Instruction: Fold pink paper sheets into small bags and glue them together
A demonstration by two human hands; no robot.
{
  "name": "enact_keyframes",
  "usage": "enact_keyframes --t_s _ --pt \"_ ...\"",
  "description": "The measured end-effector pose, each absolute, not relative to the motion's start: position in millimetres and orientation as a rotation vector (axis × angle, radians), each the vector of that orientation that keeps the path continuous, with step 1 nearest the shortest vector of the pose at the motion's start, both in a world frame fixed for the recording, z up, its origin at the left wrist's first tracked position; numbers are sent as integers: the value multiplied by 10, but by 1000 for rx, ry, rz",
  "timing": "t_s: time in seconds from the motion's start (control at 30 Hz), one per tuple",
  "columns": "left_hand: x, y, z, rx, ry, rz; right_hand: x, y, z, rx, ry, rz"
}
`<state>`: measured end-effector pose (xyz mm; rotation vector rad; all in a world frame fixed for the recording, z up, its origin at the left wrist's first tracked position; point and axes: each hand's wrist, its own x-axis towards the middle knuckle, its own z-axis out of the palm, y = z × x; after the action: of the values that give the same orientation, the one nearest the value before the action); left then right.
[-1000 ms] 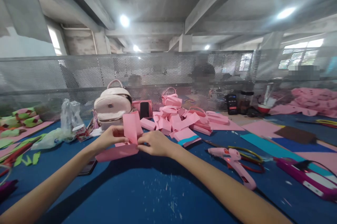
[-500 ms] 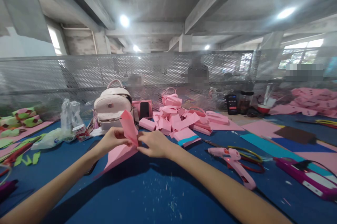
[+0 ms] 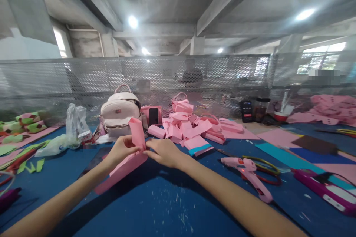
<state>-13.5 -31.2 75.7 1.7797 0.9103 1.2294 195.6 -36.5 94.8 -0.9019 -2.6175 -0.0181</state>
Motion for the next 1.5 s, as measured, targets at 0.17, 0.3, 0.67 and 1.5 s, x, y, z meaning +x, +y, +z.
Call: enact_keyframes --t_s 0.17,0.3,0.67,1.5 --pt "-89 -330 740 1785 967 1323 1948 -362 950 -930 -2539 113" --pt "-71 -325 716 1775 1014 1413 1925 -358 940 -938 -2428 297" --pt "-8 -452 698 1650 1103 1518 1885 -221 809 -899 -2127 703" --pt "-145 -736 1181 2926 1128 1532 1911 -702 1254 -914 -2445 -389"
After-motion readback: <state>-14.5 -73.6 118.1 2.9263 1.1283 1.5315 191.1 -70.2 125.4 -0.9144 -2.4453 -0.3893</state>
